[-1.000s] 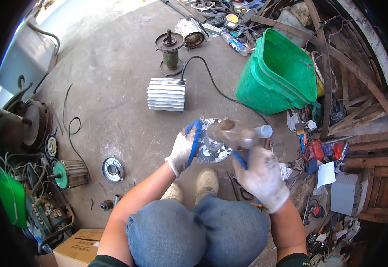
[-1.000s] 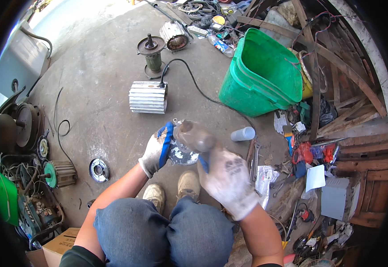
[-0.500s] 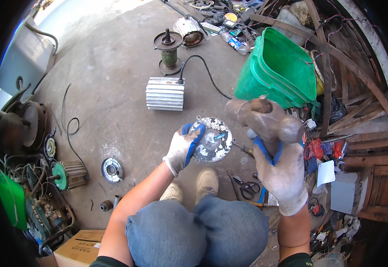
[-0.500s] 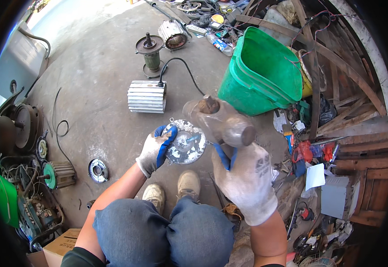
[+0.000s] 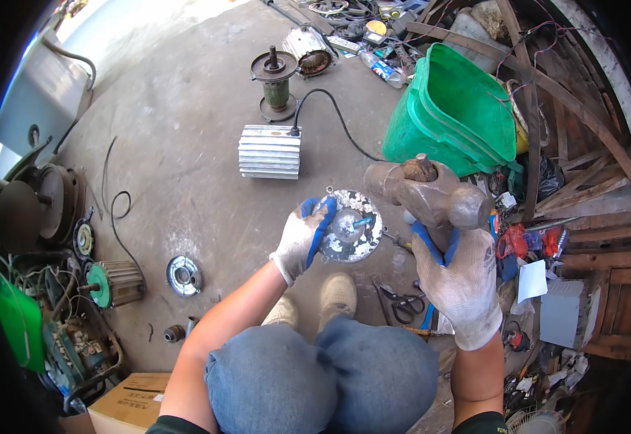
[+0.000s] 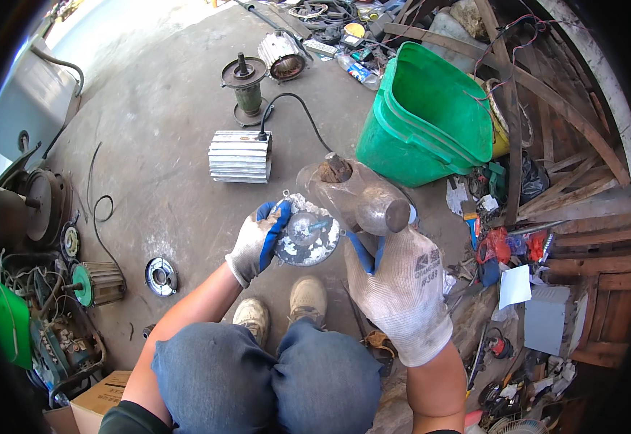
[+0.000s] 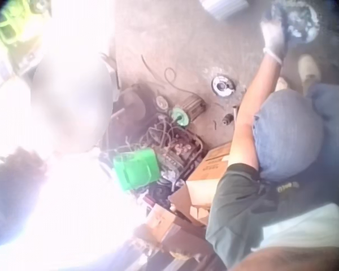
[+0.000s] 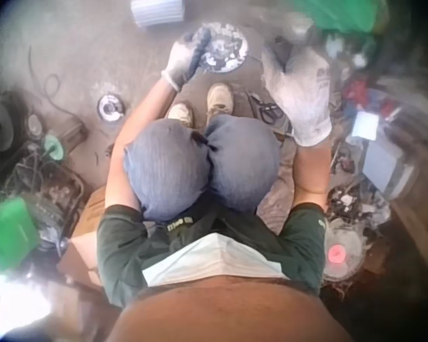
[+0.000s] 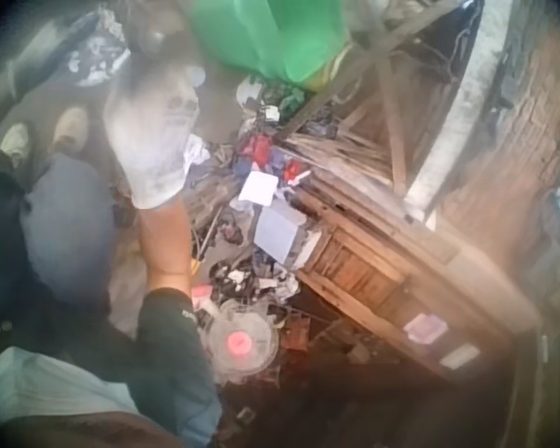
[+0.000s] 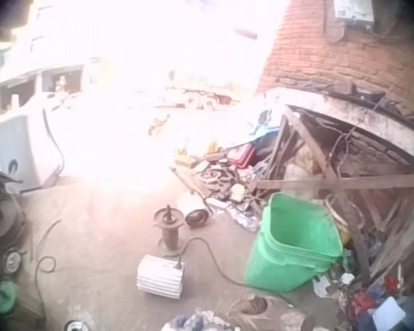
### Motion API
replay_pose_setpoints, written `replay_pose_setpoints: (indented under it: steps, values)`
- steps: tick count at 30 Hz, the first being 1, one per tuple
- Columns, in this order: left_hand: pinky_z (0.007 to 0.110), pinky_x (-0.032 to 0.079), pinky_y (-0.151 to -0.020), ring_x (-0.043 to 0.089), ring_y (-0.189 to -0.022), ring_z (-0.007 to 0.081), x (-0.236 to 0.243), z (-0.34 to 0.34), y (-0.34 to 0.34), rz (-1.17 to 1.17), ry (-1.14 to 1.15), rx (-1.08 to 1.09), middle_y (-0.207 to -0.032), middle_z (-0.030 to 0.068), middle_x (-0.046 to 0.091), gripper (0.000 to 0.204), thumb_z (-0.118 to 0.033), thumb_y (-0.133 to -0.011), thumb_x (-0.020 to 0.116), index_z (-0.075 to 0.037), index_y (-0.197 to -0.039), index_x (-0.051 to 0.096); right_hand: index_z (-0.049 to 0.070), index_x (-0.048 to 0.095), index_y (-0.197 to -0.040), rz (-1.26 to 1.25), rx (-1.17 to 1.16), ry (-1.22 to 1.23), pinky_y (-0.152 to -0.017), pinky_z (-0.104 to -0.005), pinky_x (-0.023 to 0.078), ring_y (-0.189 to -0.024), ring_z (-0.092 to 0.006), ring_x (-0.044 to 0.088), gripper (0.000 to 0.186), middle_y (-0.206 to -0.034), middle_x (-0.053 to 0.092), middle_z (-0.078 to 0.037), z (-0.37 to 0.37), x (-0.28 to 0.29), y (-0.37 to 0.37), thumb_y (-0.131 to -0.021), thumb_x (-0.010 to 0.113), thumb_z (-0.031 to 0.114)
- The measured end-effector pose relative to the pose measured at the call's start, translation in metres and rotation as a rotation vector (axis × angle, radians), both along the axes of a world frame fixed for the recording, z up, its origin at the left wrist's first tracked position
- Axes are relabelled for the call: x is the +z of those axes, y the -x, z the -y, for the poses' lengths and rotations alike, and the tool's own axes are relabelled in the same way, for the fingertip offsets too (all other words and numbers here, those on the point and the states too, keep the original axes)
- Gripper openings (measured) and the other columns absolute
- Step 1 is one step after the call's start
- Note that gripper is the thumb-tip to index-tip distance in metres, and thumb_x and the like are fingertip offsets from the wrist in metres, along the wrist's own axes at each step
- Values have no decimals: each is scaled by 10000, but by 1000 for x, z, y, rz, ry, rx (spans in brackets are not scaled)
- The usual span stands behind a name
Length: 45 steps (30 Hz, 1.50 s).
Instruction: The person disassembles an electric motor, removes a bearing from the rotor using a hammer and a metal tube, and then reassembles the motor components.
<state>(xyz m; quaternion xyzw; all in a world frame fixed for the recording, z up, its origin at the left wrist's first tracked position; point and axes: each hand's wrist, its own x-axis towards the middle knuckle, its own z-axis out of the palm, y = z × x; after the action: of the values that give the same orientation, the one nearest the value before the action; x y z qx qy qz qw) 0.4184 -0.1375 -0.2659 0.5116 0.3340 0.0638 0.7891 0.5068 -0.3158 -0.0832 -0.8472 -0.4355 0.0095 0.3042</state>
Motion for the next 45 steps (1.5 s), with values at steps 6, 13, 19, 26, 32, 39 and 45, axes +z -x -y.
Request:
replay_pose_setpoints:
  steps: [6,13,19,26,32,39,45]
  values:
    - [256,491,-616,577,-714,83,0,4,-2,9,-9,-55,-858,37,664,372,-320,-998,638,25,-1138,635,-31,561,-1044,-30,39,500,-648,-492,549,-722,-401,685,317,-756,663,-234,1,-74,10,-874,646,223]
    - [262,507,-624,591,-728,91,-16,0,0,45,13,47,-870,50,673,379,-305,-996,646,38,-1157,628,9,574,-1000,-30,-91,370,-691,-484,544,-773,-413,687,248,-822,688,-226,-5,-36,4,-857,683,178]
    - [261,530,-656,621,-768,100,-11,2,-2,42,171,146,-940,64,680,367,-253,-984,669,49,-1187,618,-21,601,-1092,34,-19,117,-678,-475,558,-774,-402,695,293,-831,693,-204,-1,-22,-4,-849,666,132]
    - [256,546,-719,635,-831,78,-8,6,-5,16,139,67,-991,46,689,396,-320,-1033,595,38,-1203,614,-31,595,-1048,24,19,382,-657,-482,537,-762,-386,683,331,-792,666,-201,6,-75,-1,-857,690,222]
    - [303,584,-777,692,-896,158,-9,-24,16,152,373,57,-1070,92,696,333,-205,-985,667,19,-1222,594,-37,613,-1142,-510,-223,-14,-747,-398,543,-869,-293,691,358,-996,678,-204,94,-102,27,-824,740,64]
    - [450,561,-981,681,-1112,280,-46,-102,64,179,684,-82,-1263,132,672,385,-169,-999,603,-58,-1365,556,52,642,-1234,-1044,-583,286,-957,-399,501,-1116,-312,651,482,-1172,680,-151,267,-178,130,-766,729,133]
    - [420,543,-638,652,-837,266,-113,-143,120,109,618,-25,-1188,140,660,429,-337,-1002,591,-132,-1377,554,49,580,-1259,-1211,-748,547,-953,-480,504,-1159,-398,616,682,-1203,656,-209,381,-280,249,-677,812,317]
